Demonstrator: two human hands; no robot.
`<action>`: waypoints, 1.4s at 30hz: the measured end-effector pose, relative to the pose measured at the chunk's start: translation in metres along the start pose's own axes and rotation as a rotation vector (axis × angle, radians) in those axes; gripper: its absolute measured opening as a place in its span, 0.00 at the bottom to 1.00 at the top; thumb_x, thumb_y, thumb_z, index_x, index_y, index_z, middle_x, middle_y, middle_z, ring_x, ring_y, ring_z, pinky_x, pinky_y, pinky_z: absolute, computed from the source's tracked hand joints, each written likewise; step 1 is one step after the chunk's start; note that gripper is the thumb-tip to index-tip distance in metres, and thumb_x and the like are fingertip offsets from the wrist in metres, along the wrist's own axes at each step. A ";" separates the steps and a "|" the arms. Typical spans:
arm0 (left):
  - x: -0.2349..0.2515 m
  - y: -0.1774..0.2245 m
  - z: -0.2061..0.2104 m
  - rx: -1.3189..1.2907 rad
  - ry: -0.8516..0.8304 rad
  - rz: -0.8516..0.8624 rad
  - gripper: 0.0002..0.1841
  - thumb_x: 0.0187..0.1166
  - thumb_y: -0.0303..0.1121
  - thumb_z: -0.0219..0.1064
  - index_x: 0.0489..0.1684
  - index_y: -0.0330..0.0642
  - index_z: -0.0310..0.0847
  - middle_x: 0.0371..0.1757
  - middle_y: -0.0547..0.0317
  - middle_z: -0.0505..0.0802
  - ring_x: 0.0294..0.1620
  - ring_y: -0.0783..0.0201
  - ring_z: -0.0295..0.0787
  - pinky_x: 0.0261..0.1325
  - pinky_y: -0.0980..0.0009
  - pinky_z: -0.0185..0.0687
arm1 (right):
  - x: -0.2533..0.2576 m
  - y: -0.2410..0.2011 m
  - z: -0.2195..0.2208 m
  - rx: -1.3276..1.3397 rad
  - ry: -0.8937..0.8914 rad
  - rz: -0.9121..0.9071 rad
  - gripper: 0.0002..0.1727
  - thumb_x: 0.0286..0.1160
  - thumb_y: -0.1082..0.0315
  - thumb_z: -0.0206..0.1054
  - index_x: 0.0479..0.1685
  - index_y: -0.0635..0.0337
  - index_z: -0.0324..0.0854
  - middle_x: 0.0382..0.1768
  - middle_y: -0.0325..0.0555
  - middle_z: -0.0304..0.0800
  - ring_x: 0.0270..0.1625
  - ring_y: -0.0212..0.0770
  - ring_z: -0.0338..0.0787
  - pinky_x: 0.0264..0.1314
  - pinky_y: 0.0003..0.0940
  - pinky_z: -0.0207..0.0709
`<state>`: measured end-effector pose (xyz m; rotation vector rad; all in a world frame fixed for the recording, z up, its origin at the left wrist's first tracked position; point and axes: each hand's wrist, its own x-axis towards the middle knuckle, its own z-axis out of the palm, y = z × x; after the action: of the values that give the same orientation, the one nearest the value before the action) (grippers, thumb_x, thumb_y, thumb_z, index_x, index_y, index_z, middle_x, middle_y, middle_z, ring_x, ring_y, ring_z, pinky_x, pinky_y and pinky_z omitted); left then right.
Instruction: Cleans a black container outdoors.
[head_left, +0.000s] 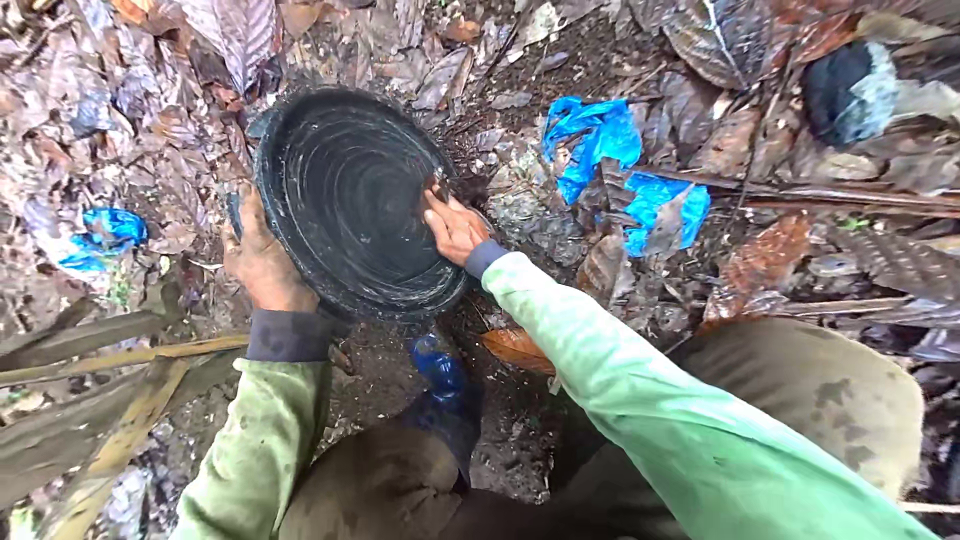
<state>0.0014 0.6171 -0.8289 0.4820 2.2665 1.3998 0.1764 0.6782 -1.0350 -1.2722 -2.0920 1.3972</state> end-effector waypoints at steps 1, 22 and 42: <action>0.001 -0.001 0.001 -0.002 0.021 -0.015 0.29 0.84 0.57 0.64 0.76 0.48 0.75 0.62 0.59 0.91 0.61 0.64 0.90 0.65 0.57 0.87 | -0.019 -0.003 -0.002 -0.011 -0.020 0.021 0.30 0.93 0.53 0.44 0.88 0.53 0.68 0.86 0.56 0.70 0.81 0.57 0.79 0.81 0.57 0.73; 0.003 -0.005 0.002 -0.117 0.012 -0.012 0.23 0.86 0.51 0.64 0.69 0.45 0.78 0.55 0.58 0.93 0.55 0.63 0.93 0.60 0.59 0.91 | 0.048 -0.172 0.013 0.657 0.316 -0.055 0.13 0.81 0.72 0.64 0.57 0.61 0.91 0.56 0.59 0.90 0.58 0.50 0.89 0.64 0.47 0.84; 0.025 -0.015 -0.003 -0.147 0.059 -0.038 0.23 0.88 0.47 0.63 0.71 0.41 0.79 0.55 0.54 0.93 0.55 0.61 0.93 0.60 0.58 0.91 | 0.062 -0.191 0.007 0.774 0.138 0.033 0.09 0.77 0.70 0.70 0.52 0.59 0.88 0.51 0.50 0.92 0.51 0.43 0.93 0.57 0.47 0.87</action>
<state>-0.0227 0.6206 -0.8454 0.3528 2.1857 1.5666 0.0426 0.7008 -0.8863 -1.0203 -1.2235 1.8086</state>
